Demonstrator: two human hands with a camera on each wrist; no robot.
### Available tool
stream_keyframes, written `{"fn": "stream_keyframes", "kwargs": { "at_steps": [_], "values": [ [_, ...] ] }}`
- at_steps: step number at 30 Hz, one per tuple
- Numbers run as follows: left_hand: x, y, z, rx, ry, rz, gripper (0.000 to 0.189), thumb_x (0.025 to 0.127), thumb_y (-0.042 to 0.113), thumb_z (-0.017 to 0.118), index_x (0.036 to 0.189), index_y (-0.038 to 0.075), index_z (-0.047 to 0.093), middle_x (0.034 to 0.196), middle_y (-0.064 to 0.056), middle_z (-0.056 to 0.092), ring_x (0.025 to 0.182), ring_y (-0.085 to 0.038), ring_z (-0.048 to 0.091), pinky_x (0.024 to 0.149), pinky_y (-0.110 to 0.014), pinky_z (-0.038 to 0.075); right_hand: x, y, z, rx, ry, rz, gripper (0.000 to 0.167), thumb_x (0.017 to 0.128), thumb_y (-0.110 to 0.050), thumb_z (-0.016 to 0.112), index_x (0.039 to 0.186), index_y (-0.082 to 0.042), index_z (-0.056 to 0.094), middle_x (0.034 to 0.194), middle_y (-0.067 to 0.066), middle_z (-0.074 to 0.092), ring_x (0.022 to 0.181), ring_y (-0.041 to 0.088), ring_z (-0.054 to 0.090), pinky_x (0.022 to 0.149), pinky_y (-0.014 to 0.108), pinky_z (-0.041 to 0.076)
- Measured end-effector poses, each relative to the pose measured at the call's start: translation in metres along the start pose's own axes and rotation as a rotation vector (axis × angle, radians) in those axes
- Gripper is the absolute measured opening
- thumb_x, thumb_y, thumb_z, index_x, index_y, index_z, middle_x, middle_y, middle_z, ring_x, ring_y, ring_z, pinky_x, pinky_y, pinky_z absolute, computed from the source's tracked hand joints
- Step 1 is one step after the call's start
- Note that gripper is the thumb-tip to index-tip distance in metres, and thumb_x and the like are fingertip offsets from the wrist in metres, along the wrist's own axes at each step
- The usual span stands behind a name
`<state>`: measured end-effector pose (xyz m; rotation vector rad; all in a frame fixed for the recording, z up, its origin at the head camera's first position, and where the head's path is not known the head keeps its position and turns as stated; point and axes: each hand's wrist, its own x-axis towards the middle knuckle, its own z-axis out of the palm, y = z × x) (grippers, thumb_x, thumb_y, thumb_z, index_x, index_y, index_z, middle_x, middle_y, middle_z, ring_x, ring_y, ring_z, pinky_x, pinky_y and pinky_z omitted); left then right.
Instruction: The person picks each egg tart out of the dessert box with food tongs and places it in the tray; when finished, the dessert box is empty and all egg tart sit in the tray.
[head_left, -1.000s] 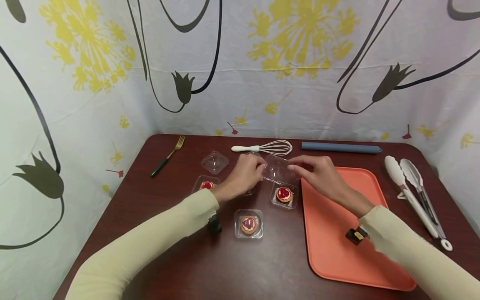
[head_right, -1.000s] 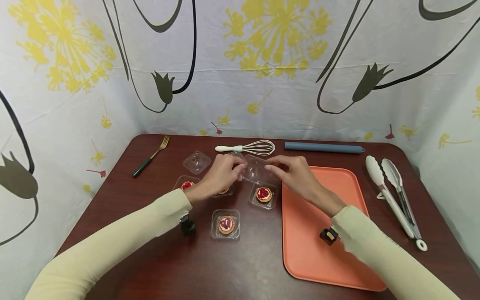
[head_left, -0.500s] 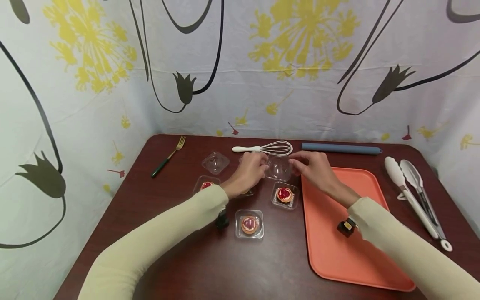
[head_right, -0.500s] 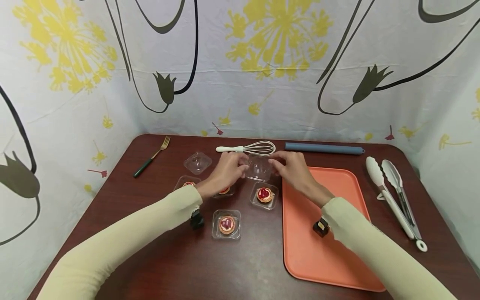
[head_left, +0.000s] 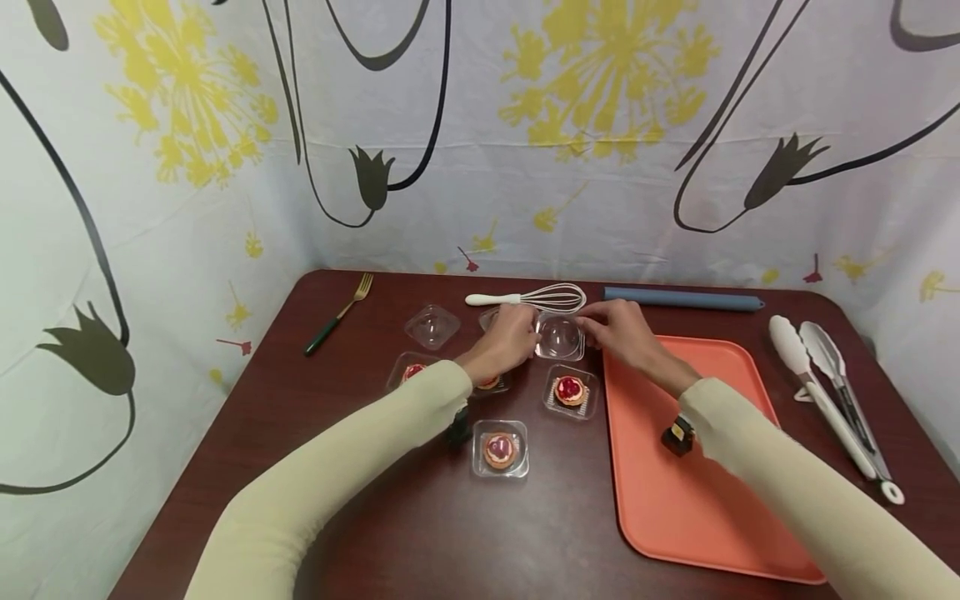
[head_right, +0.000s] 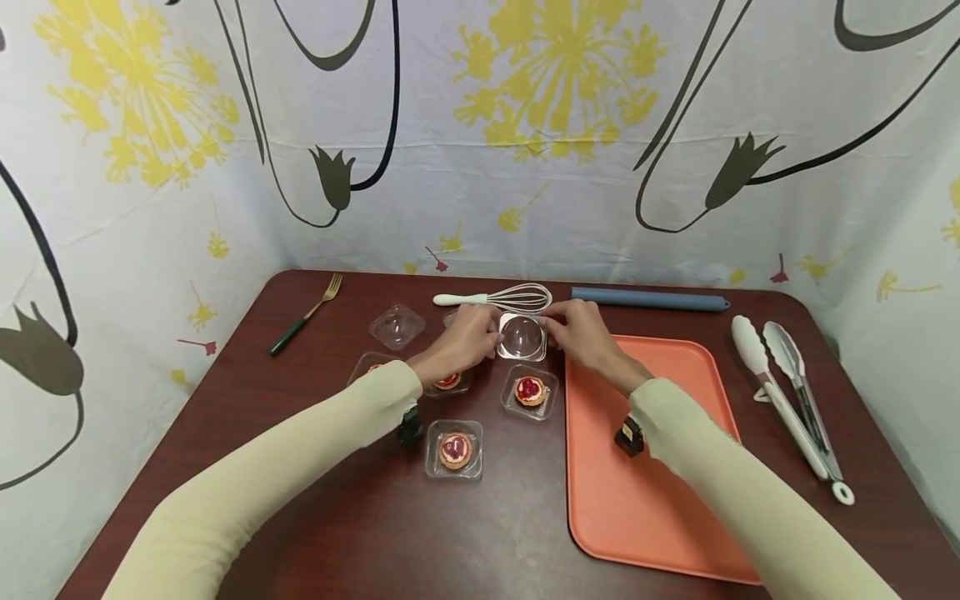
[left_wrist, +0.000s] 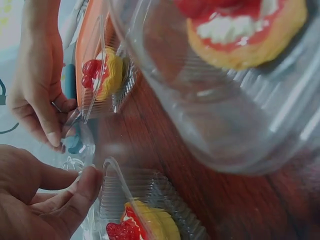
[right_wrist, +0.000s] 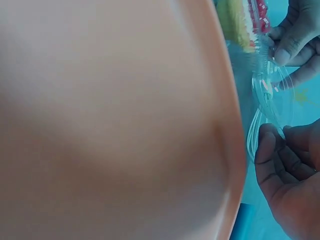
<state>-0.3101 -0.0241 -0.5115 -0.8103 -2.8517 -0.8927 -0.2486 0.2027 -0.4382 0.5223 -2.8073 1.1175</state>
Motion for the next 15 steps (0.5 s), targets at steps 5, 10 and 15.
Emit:
{"fn": "stream_keyframes", "kwargs": {
  "at_steps": [5,10,15],
  "values": [
    [0.0,0.009,-0.006,0.004,-0.042,-0.055,0.023,0.096,0.004,0.072,0.077,0.015,0.066,0.066,0.004,0.065,0.059,-0.01,0.062,0.056,-0.024,0.051,0.005,0.005,0.004,-0.053,-0.01,0.017,0.019,0.107,-0.008,0.072,0.115,0.004,0.083,0.086,0.015,0.08,0.066,0.017,0.069,0.058,0.025,0.048],
    [0.0,0.015,-0.008,0.051,-0.057,-0.073,0.023,0.098,0.006,0.075,0.078,0.013,0.067,0.068,0.002,0.064,0.063,-0.013,0.062,0.06,-0.026,0.05,0.006,0.008,0.005,-0.072,-0.017,0.017,0.02,0.108,-0.008,0.071,0.116,0.005,0.083,0.102,0.02,0.081,0.067,0.015,0.064,0.061,0.027,0.048],
    [0.0,0.016,-0.012,0.062,-0.051,-0.07,0.024,0.098,0.007,0.075,0.076,0.013,0.067,0.069,0.001,0.064,0.065,-0.015,0.061,0.06,-0.027,0.05,0.007,0.009,0.006,-0.101,-0.011,0.015,0.02,0.108,-0.01,0.072,0.116,0.005,0.083,0.106,0.021,0.081,0.07,0.019,0.06,0.066,0.032,0.047]
  ]
}}
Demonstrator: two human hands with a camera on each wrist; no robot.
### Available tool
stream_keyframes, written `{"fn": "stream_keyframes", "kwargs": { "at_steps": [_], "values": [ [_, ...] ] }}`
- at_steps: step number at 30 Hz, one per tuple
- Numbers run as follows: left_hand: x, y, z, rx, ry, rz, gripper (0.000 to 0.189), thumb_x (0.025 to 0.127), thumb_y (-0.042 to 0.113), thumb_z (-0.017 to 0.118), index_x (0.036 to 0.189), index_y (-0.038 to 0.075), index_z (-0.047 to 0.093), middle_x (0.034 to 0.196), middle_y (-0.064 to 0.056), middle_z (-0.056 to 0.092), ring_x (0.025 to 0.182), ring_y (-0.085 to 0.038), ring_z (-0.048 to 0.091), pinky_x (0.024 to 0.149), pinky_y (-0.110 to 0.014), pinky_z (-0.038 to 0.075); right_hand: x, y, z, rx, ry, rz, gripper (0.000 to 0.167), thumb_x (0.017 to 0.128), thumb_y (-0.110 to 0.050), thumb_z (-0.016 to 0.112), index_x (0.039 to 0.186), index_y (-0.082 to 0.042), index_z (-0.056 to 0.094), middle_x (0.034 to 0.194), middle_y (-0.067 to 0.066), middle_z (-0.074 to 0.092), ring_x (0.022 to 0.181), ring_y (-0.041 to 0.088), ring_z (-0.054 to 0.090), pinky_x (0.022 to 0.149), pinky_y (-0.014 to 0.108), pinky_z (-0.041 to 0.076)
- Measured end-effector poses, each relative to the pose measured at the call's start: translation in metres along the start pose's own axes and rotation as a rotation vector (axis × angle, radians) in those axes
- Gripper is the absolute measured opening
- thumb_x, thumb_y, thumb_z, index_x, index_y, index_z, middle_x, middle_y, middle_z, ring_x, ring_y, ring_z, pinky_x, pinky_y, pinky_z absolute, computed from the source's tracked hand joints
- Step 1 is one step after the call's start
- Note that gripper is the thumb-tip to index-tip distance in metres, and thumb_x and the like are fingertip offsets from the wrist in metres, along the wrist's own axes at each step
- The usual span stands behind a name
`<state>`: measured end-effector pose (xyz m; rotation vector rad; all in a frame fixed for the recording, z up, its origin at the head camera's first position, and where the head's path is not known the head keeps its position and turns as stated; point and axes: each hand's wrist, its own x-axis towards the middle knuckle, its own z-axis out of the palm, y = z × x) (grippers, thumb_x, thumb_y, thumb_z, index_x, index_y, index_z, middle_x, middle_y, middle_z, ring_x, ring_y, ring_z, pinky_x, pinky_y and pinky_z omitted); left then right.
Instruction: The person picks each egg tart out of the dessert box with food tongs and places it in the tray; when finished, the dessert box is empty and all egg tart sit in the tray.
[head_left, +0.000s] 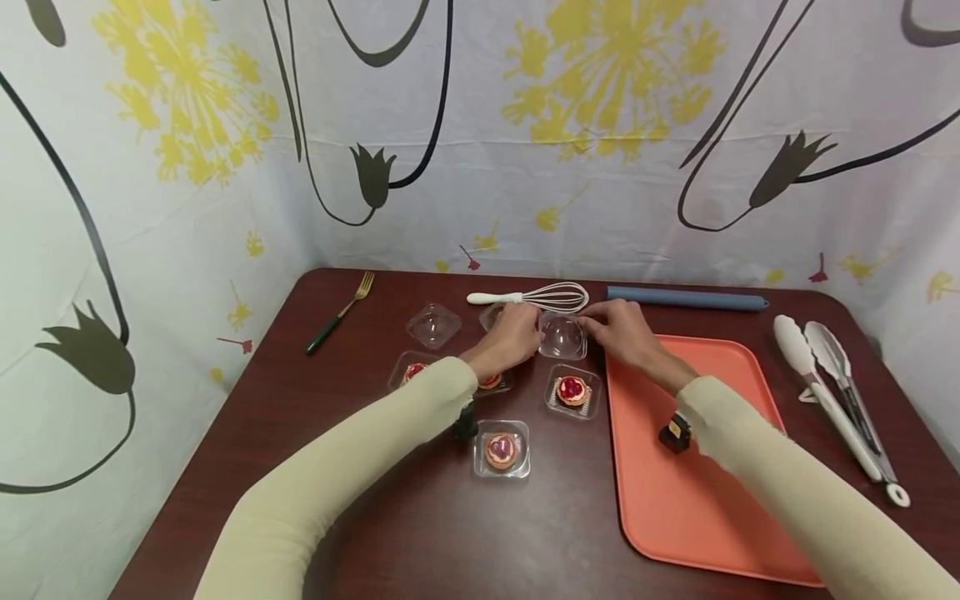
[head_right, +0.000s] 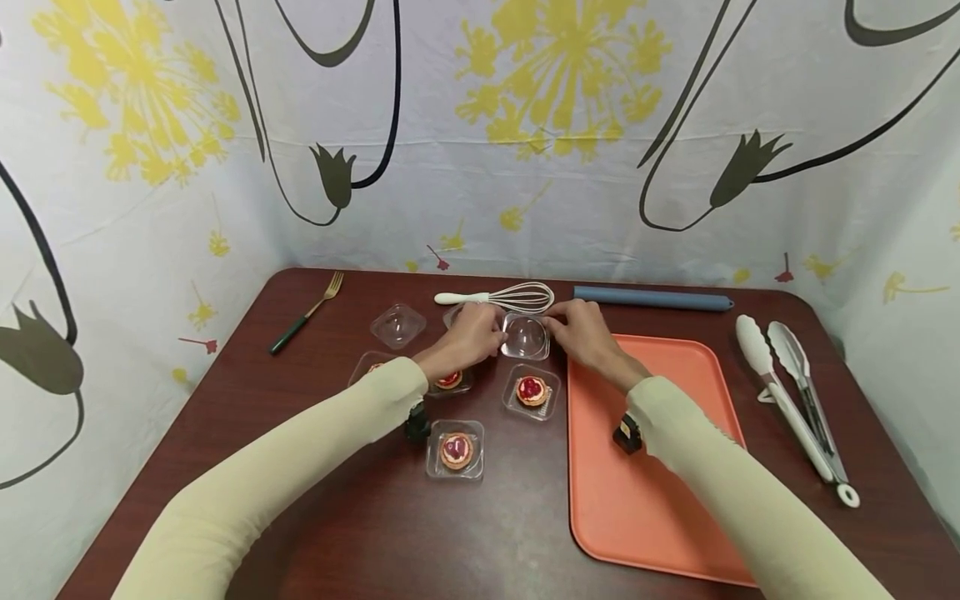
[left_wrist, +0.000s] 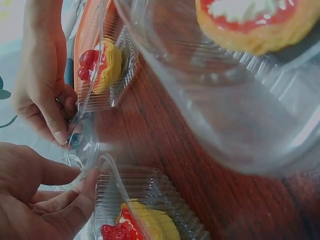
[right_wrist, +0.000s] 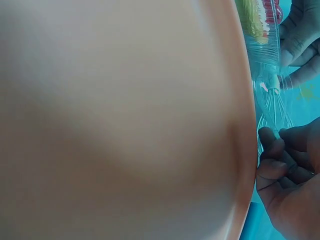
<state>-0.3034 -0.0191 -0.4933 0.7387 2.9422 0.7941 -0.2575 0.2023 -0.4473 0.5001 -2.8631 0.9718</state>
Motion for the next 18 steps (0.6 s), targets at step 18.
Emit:
{"fn": "stream_keyframes", "kwargs": {
  "at_steps": [18],
  "values": [
    [-0.067,0.047,-0.083,-0.115,0.147,0.022,0.022,0.105,0.003,0.068,0.122,-0.005,0.078,0.112,-0.016,0.082,0.089,-0.022,0.076,0.082,-0.035,0.06,-0.023,-0.008,-0.023,-0.038,0.073,-0.094,0.019,0.108,-0.011,0.071,0.112,0.003,0.084,0.105,0.018,0.082,0.087,0.026,0.072,0.077,0.045,0.055]
  ]
}}
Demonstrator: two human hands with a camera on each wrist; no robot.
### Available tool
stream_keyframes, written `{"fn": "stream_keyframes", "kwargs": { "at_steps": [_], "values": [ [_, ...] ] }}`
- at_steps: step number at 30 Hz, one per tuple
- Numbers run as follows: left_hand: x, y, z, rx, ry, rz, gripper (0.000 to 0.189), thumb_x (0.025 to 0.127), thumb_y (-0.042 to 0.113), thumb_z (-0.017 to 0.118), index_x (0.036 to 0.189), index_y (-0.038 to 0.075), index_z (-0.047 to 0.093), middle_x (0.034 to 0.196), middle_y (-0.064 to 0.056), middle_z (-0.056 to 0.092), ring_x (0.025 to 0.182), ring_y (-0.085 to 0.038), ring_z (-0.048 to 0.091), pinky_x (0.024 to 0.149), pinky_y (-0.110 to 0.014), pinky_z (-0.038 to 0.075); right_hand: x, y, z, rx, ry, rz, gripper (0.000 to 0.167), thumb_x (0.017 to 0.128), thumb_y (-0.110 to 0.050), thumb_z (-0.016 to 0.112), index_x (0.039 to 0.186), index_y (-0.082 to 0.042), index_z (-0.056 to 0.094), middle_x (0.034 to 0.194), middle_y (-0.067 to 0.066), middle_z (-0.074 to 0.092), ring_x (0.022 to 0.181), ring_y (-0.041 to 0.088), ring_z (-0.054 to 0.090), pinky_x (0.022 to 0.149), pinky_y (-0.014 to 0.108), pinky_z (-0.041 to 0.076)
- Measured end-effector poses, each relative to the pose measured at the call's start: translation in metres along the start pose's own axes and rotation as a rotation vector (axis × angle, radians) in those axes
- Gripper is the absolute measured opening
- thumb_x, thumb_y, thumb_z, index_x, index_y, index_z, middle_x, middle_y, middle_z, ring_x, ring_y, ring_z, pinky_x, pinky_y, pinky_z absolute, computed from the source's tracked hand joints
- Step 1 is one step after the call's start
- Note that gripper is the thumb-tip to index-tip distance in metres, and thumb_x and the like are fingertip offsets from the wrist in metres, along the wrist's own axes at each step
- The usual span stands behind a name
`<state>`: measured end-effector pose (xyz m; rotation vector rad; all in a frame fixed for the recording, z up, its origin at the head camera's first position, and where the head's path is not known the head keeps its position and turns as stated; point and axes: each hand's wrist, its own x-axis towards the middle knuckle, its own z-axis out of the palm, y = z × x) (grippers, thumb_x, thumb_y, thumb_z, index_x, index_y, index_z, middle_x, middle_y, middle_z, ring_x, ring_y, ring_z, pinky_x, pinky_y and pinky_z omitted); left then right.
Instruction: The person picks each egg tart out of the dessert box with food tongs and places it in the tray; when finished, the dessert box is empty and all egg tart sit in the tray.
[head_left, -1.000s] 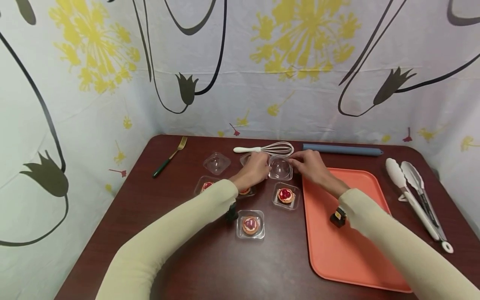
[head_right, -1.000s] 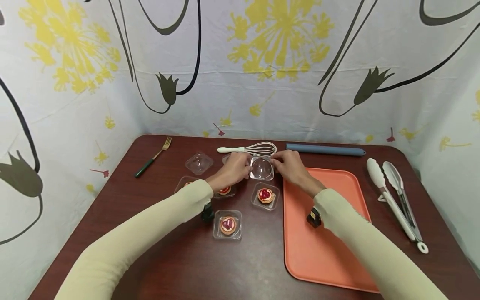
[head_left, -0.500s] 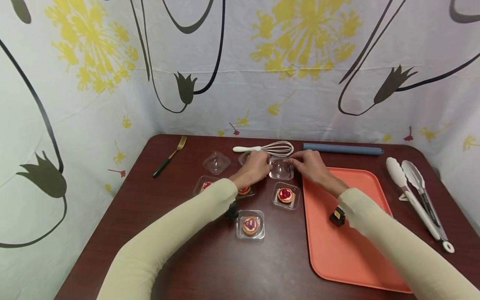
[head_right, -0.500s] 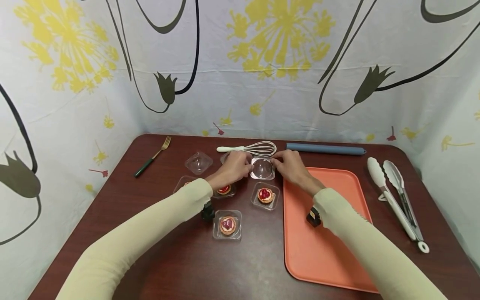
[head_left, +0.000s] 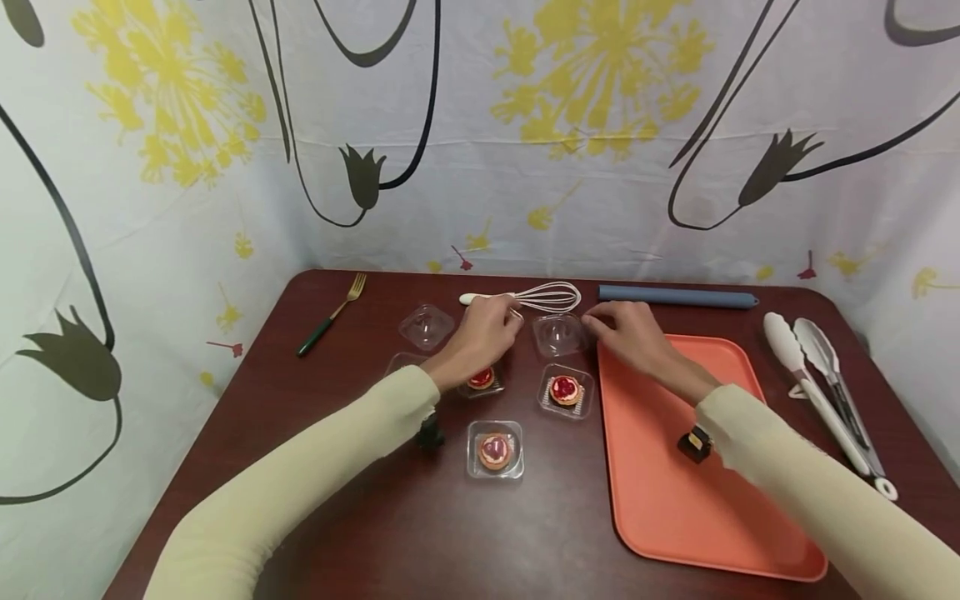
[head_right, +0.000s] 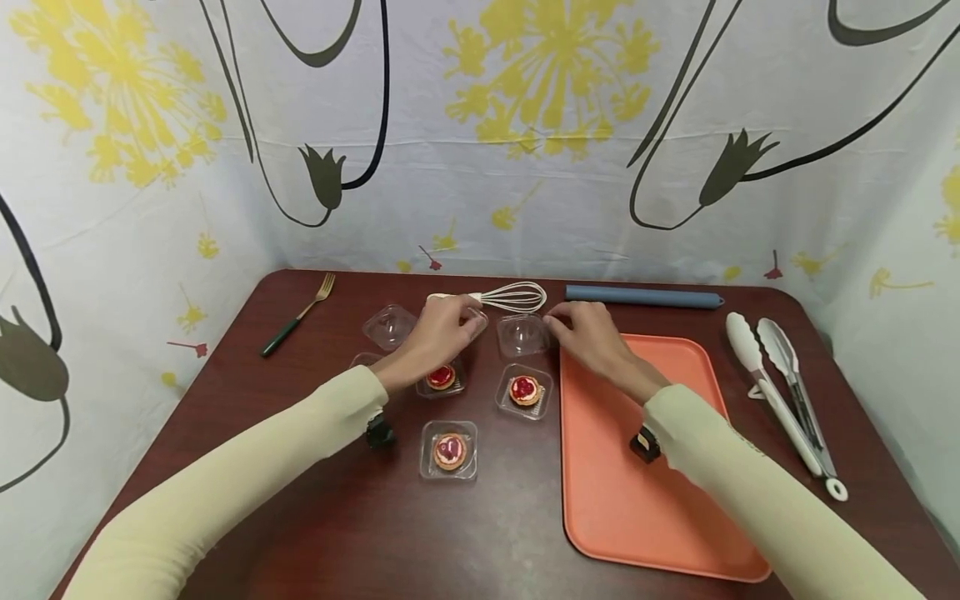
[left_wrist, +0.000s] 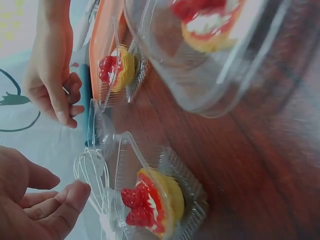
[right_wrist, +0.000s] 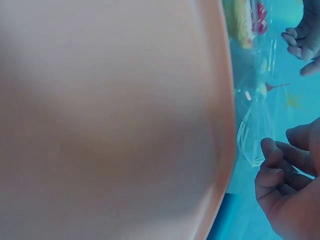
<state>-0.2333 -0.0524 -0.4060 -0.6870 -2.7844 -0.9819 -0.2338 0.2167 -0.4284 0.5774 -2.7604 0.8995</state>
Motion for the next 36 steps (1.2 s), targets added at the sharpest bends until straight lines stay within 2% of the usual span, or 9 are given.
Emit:
{"fn": "stream_keyframes", "kwargs": {
  "at_steps": [5,9,12,15,19,22,24,30,36],
  "values": [
    [-0.015,-0.004,-0.006,-0.037,-0.006,0.031,0.021,0.104,0.004,0.071,0.123,-0.004,0.078,0.117,-0.015,0.082,0.102,-0.023,0.078,0.092,-0.04,0.063,-0.014,-0.009,-0.009,0.021,-0.002,-0.038,0.019,0.108,-0.01,0.071,0.114,0.003,0.083,0.108,0.018,0.082,0.093,0.03,0.076,0.078,0.048,0.058],
    [-0.031,-0.004,-0.012,-0.082,-0.002,0.027,0.024,0.104,0.005,0.073,0.127,-0.004,0.077,0.119,-0.016,0.081,0.103,-0.023,0.077,0.092,-0.04,0.063,-0.027,-0.02,-0.017,0.03,0.003,-0.065,0.019,0.108,-0.011,0.072,0.116,0.001,0.083,0.11,0.015,0.082,0.094,0.027,0.076,0.077,0.047,0.059],
    [-0.044,-0.004,-0.018,-0.123,0.024,0.019,0.025,0.104,0.006,0.075,0.127,-0.003,0.078,0.118,-0.015,0.082,0.1,-0.023,0.077,0.09,-0.04,0.063,-0.036,-0.028,-0.021,0.042,0.013,-0.089,0.016,0.107,-0.01,0.073,0.116,-0.002,0.084,0.109,0.011,0.082,0.094,0.024,0.075,0.075,0.046,0.059],
    [-0.056,-0.004,-0.022,-0.146,0.059,0.02,0.025,0.103,0.007,0.076,0.127,-0.001,0.078,0.118,-0.014,0.082,0.103,-0.023,0.077,0.093,-0.041,0.063,-0.045,-0.036,-0.022,0.048,0.017,-0.128,0.014,0.106,-0.008,0.075,0.115,-0.005,0.084,0.108,0.006,0.081,0.089,0.017,0.072,0.073,0.041,0.058],
    [-0.074,-0.004,-0.026,-0.165,0.106,0.034,0.026,0.102,0.007,0.078,0.126,-0.002,0.078,0.116,-0.013,0.08,0.106,-0.026,0.076,0.096,-0.044,0.062,-0.056,-0.043,-0.018,0.056,0.024,-0.185,0.013,0.103,-0.005,0.077,0.113,-0.006,0.085,0.101,0.0,0.078,0.077,0.009,0.064,0.066,0.033,0.056],
    [-0.086,-0.003,-0.027,-0.183,0.134,0.054,0.025,0.101,0.005,0.079,0.125,-0.002,0.077,0.113,-0.013,0.079,0.102,-0.027,0.075,0.093,-0.045,0.062,-0.063,-0.05,-0.011,0.077,0.033,-0.228,0.012,0.101,-0.002,0.078,0.11,-0.007,0.085,0.093,-0.003,0.075,0.073,0.005,0.061,0.063,0.034,0.057],
    [-0.094,-0.003,-0.027,-0.194,0.149,0.068,0.025,0.099,0.004,0.08,0.123,-0.002,0.078,0.111,-0.013,0.079,0.099,-0.026,0.075,0.089,-0.045,0.063,-0.068,-0.054,-0.006,0.091,0.036,-0.256,0.012,0.1,-0.001,0.079,0.109,-0.007,0.085,0.091,-0.005,0.074,0.073,0.003,0.06,0.063,0.035,0.058],
    [-0.114,-0.004,-0.025,-0.209,0.143,0.07,0.024,0.098,0.005,0.082,0.122,0.003,0.079,0.112,-0.01,0.079,0.097,-0.024,0.074,0.085,-0.047,0.063,-0.081,-0.064,0.005,0.149,0.014,-0.294,0.013,0.098,0.001,0.08,0.107,-0.006,0.084,0.093,-0.007,0.074,0.072,0.001,0.058,0.059,0.025,0.052],
    [-0.131,-0.005,-0.018,-0.218,0.131,0.049,0.026,0.096,0.004,0.084,0.122,0.002,0.08,0.11,-0.007,0.08,0.094,-0.02,0.072,0.085,-0.044,0.061,-0.093,-0.072,0.014,0.174,-0.015,-0.35,0.013,0.098,0.001,0.08,0.109,-0.005,0.083,0.101,-0.003,0.077,0.085,0.005,0.066,0.069,0.033,0.06]
  ]
}}
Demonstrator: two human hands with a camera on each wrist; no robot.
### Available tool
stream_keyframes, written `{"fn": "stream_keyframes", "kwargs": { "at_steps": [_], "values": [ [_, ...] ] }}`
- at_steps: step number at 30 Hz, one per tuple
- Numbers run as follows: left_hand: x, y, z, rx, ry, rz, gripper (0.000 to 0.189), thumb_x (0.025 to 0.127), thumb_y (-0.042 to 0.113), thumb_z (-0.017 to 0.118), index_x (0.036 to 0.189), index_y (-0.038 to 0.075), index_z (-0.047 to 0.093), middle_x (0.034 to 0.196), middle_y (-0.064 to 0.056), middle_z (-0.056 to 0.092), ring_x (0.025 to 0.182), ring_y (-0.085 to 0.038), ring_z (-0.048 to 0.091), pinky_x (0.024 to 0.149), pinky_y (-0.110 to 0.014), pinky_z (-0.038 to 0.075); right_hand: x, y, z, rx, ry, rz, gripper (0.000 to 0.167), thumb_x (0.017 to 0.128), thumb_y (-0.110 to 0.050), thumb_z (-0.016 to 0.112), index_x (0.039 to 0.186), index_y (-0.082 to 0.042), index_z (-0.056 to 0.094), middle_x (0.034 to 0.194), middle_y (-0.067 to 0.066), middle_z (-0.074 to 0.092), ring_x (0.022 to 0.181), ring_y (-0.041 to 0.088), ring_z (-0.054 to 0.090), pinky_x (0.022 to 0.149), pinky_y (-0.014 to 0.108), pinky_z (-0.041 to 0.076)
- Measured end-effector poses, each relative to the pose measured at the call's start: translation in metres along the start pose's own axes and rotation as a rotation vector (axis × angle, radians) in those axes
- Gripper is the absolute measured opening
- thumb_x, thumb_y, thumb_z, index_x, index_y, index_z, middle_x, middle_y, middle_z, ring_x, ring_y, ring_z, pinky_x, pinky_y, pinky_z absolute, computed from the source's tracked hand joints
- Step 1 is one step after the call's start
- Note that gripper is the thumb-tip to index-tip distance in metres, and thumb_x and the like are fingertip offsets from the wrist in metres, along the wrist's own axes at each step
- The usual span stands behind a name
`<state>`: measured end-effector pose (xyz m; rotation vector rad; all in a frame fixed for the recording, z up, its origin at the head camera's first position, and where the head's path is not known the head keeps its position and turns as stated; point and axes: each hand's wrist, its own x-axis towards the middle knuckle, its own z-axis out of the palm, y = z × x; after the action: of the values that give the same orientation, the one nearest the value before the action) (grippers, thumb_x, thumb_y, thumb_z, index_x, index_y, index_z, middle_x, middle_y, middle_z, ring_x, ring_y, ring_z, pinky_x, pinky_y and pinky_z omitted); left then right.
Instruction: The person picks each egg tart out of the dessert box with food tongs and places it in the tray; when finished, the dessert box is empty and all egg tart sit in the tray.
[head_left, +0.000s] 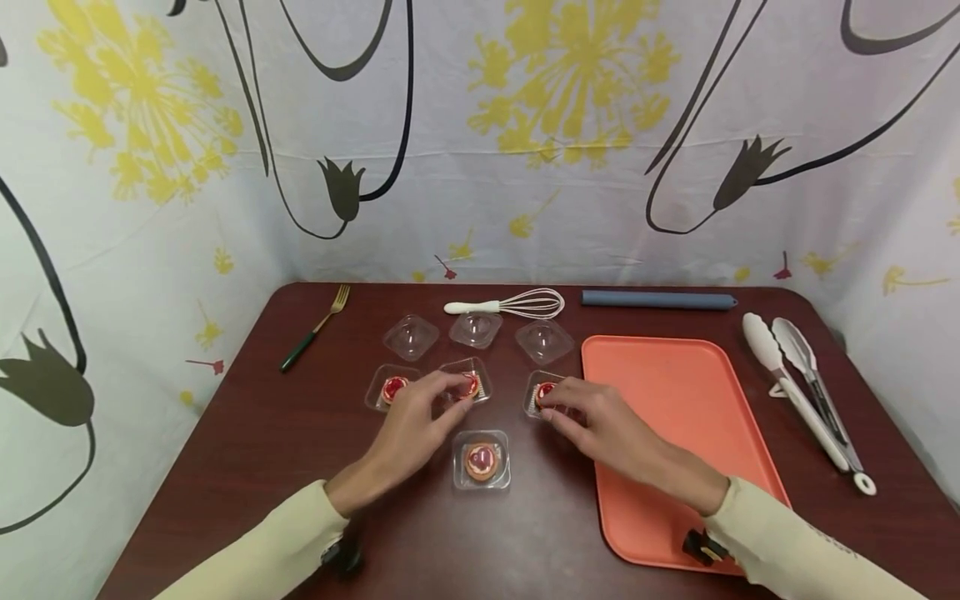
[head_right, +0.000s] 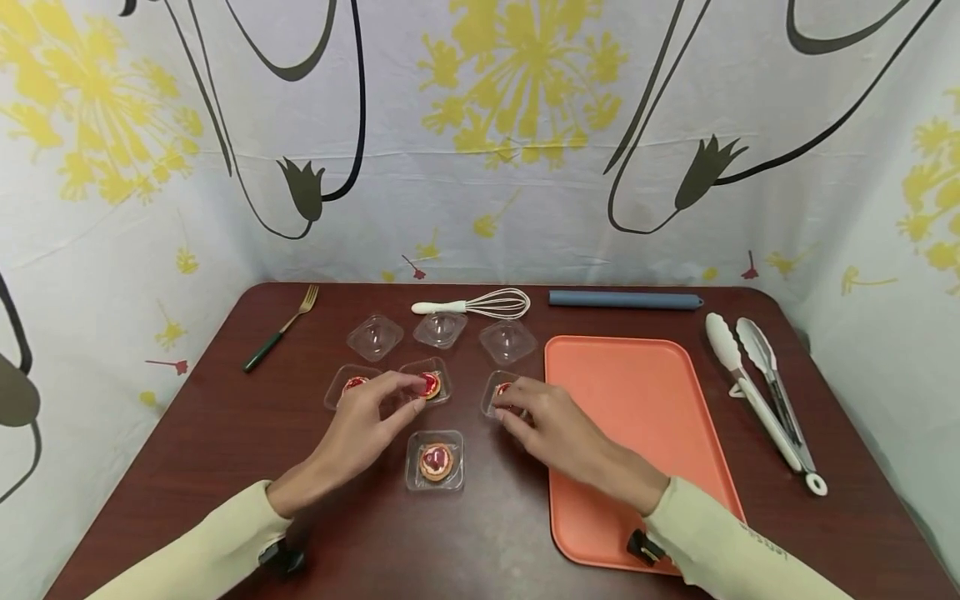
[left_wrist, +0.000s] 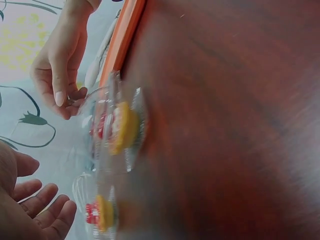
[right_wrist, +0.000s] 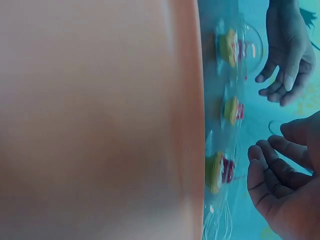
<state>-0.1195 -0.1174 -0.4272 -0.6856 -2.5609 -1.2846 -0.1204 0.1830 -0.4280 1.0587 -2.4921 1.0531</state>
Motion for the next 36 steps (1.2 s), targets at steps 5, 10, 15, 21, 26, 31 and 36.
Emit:
{"fn": "stream_keyframes", "kwargs": {
  "at_steps": [5,10,15,21,26,31,36],
  "values": [
    [-0.016,-0.006,0.003,-0.022,0.004,0.001,0.026,0.095,0.001,0.085,0.12,0.001,0.079,0.107,-0.007,0.079,0.091,-0.017,0.073,0.083,-0.039,0.063,-0.003,-0.01,0.008,-0.005,-0.014,-0.037,0.016,0.096,0.001,0.081,0.112,-0.004,0.083,0.108,0.001,0.078,0.1,0.011,0.073,0.082,0.033,0.063],
    [-0.03,-0.012,0.001,-0.048,0.0,-0.004,0.029,0.094,-0.001,0.085,0.122,0.0,0.078,0.107,-0.008,0.078,0.09,-0.016,0.075,0.082,-0.036,0.065,-0.005,-0.021,0.014,0.015,-0.083,-0.05,0.019,0.099,-0.006,0.082,0.118,-0.006,0.082,0.114,0.0,0.075,0.107,0.011,0.072,0.091,0.035,0.063],
    [-0.044,-0.016,-0.002,-0.086,-0.056,-0.032,0.037,0.094,0.003,0.086,0.13,0.0,0.075,0.115,-0.011,0.078,0.097,-0.019,0.077,0.087,-0.036,0.065,-0.006,-0.031,0.021,0.035,-0.177,-0.056,0.023,0.103,-0.012,0.079,0.126,-0.01,0.079,0.12,-0.001,0.072,0.113,0.011,0.069,0.096,0.036,0.061],
    [-0.055,-0.019,-0.002,-0.096,-0.102,0.0,0.048,0.094,0.011,0.089,0.138,0.002,0.071,0.129,-0.009,0.075,0.118,-0.024,0.072,0.1,-0.04,0.061,-0.007,-0.037,0.031,0.005,-0.195,-0.089,0.031,0.101,-0.014,0.082,0.13,-0.005,0.076,0.127,0.0,0.069,0.119,0.012,0.065,0.1,0.035,0.059],
    [-0.06,-0.019,0.0,-0.112,-0.135,-0.012,0.053,0.092,0.012,0.091,0.14,0.002,0.07,0.135,-0.008,0.073,0.126,-0.02,0.069,0.108,-0.041,0.058,-0.007,-0.04,0.036,-0.013,-0.209,-0.088,0.04,0.098,-0.016,0.084,0.135,-0.003,0.074,0.133,0.002,0.067,0.125,0.015,0.063,0.105,0.039,0.058],
    [-0.063,-0.022,0.004,-0.246,-0.168,-0.04,0.055,0.093,0.007,0.089,0.142,-0.004,0.066,0.137,-0.016,0.07,0.127,-0.03,0.071,0.108,-0.039,0.057,-0.007,-0.041,0.038,-0.03,-0.242,-0.067,0.045,0.097,-0.018,0.086,0.138,-0.006,0.073,0.136,0.0,0.064,0.126,0.014,0.06,0.105,0.039,0.057],
    [-0.066,-0.025,0.007,-0.388,-0.186,-0.111,0.064,0.091,0.006,0.091,0.146,-0.007,0.061,0.139,-0.018,0.066,0.129,-0.036,0.068,0.107,-0.036,0.057,-0.008,-0.042,0.04,-0.045,-0.28,-0.045,0.053,0.094,-0.022,0.09,0.142,-0.009,0.07,0.139,-0.001,0.061,0.126,0.013,0.057,0.106,0.039,0.056]
  ]
}}
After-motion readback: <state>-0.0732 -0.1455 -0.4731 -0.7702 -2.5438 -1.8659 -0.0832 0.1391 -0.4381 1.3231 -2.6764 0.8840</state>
